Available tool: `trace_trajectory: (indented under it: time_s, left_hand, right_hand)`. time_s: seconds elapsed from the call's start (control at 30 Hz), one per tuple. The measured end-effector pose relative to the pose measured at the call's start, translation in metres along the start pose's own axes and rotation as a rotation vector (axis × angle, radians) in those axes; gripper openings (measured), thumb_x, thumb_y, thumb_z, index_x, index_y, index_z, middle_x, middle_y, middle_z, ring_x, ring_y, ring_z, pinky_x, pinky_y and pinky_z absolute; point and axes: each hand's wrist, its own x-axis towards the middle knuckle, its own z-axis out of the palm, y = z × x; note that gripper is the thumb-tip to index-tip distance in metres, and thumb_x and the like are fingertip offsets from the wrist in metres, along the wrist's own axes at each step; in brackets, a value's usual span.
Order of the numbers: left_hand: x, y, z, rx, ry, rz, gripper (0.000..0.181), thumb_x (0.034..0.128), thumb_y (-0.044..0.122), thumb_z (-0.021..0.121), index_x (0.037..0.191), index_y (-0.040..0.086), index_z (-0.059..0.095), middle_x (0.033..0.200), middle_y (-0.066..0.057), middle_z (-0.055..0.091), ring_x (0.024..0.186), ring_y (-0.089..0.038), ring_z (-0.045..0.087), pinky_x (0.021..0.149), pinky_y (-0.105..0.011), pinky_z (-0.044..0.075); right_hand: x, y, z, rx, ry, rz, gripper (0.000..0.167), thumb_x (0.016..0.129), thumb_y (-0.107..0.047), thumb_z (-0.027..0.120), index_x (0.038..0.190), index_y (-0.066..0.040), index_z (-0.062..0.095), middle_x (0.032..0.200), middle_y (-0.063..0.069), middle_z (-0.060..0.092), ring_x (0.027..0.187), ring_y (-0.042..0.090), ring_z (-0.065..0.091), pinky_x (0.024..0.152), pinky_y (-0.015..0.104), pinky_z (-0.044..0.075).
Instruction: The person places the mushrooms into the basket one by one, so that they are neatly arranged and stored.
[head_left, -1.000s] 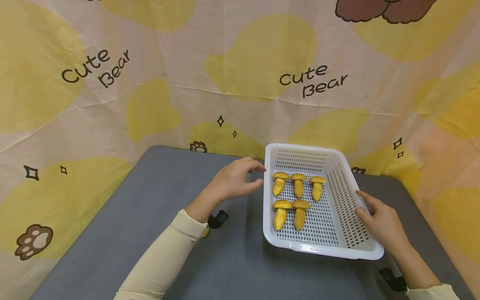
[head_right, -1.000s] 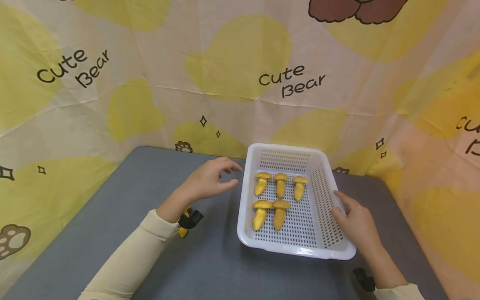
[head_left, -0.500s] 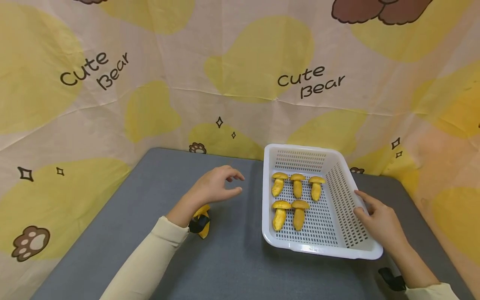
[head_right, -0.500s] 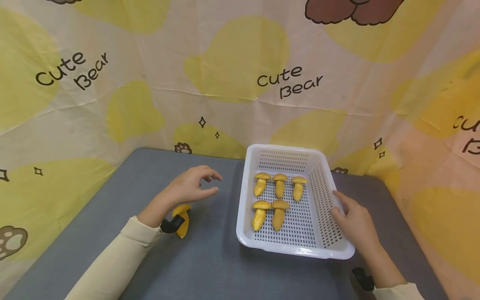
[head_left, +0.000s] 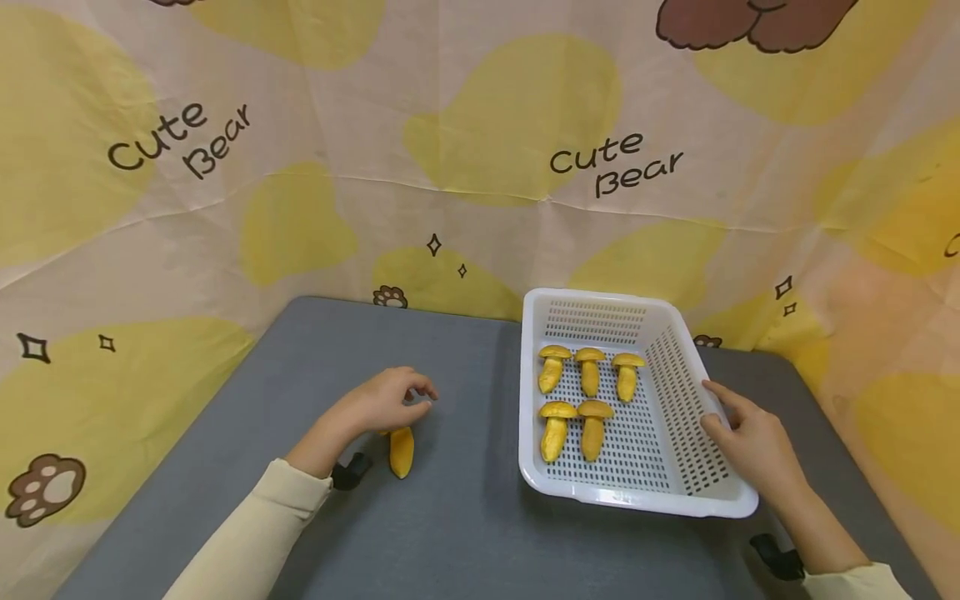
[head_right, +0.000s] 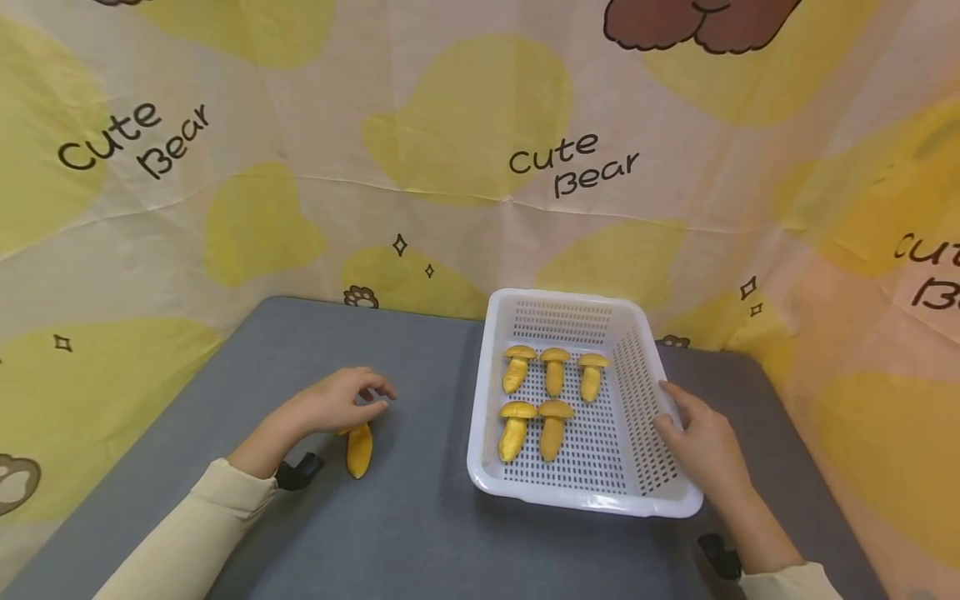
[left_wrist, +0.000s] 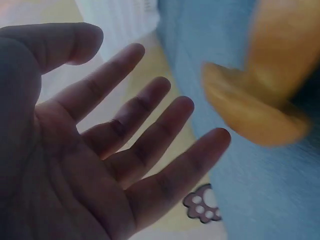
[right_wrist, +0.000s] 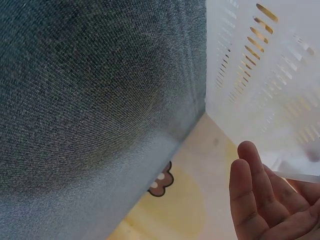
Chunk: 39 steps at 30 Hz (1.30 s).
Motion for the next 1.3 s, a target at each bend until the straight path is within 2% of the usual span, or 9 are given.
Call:
trace_trajectory:
  time_s: [0.17, 0.4, 0.53, 0.87, 1.3]
  left_hand:
    - [-0.011, -0.017, 0.004, 0.021, 0.018, 0.015, 0.020, 0.0925, 0.017, 0.061, 0.108, 0.007, 0.069, 0.107, -0.009, 0.063, 0.101, -0.029, 0.061, 0.085, -0.041, 0.053]
    - [-0.021, -0.033, 0.009, 0.041, 0.056, 0.016, 0.018, 0.0858, 0.013, 0.066, 0.104, 0.013, 0.070, 0.102, -0.004, 0.063, 0.099, -0.027, 0.060, 0.080, -0.039, 0.052]
    - [-0.022, -0.035, 0.010, 0.052, 0.067, 0.023, 0.022, 0.0838, 0.011, 0.067, 0.105, 0.014, 0.070, 0.101, -0.003, 0.063, 0.097, -0.026, 0.061, 0.079, -0.037, 0.051]
    - [-0.018, -0.036, 0.014, 0.011, 0.060, 0.003, 0.025, 0.0822, 0.006, 0.067, 0.106, 0.012, 0.069, 0.103, -0.004, 0.064, 0.095, -0.023, 0.062, 0.078, -0.037, 0.052]
    - [-0.015, -0.037, 0.018, -0.006, 0.077, -0.006, 0.024, 0.0796, 0.008, 0.070, 0.103, 0.013, 0.070, 0.102, -0.003, 0.065, 0.093, -0.022, 0.061, 0.076, -0.036, 0.051]
  right_hand:
    - [0.001, -0.001, 0.001, -0.002, -0.002, -0.002, 0.056, 0.096, -0.024, 0.047, 0.147, -0.004, 0.039, 0.101, 0.030, 0.065, 0.058, 0.017, 0.065, 0.047, 0.028, 0.050]
    - [0.001, 0.000, 0.003, 0.010, -0.011, 0.001, 0.056, 0.095, -0.023, 0.047, 0.147, -0.004, 0.038, 0.105, 0.031, 0.065, 0.059, 0.018, 0.067, 0.047, 0.027, 0.051]
    - [0.001, 0.001, 0.003, 0.010, -0.007, 0.001, 0.056, 0.095, -0.023, 0.047, 0.147, -0.004, 0.038, 0.104, 0.031, 0.065, 0.059, 0.018, 0.067, 0.047, 0.027, 0.051]
    - [0.001, 0.002, 0.002, 0.012, -0.004, 0.001, 0.056, 0.095, -0.022, 0.048, 0.146, -0.003, 0.039, 0.103, 0.030, 0.065, 0.059, 0.018, 0.067, 0.048, 0.027, 0.052]
    - [0.001, 0.004, 0.001, 0.018, -0.014, 0.009, 0.057, 0.094, -0.022, 0.048, 0.147, -0.003, 0.038, 0.106, 0.032, 0.064, 0.060, 0.019, 0.067, 0.049, 0.028, 0.053]
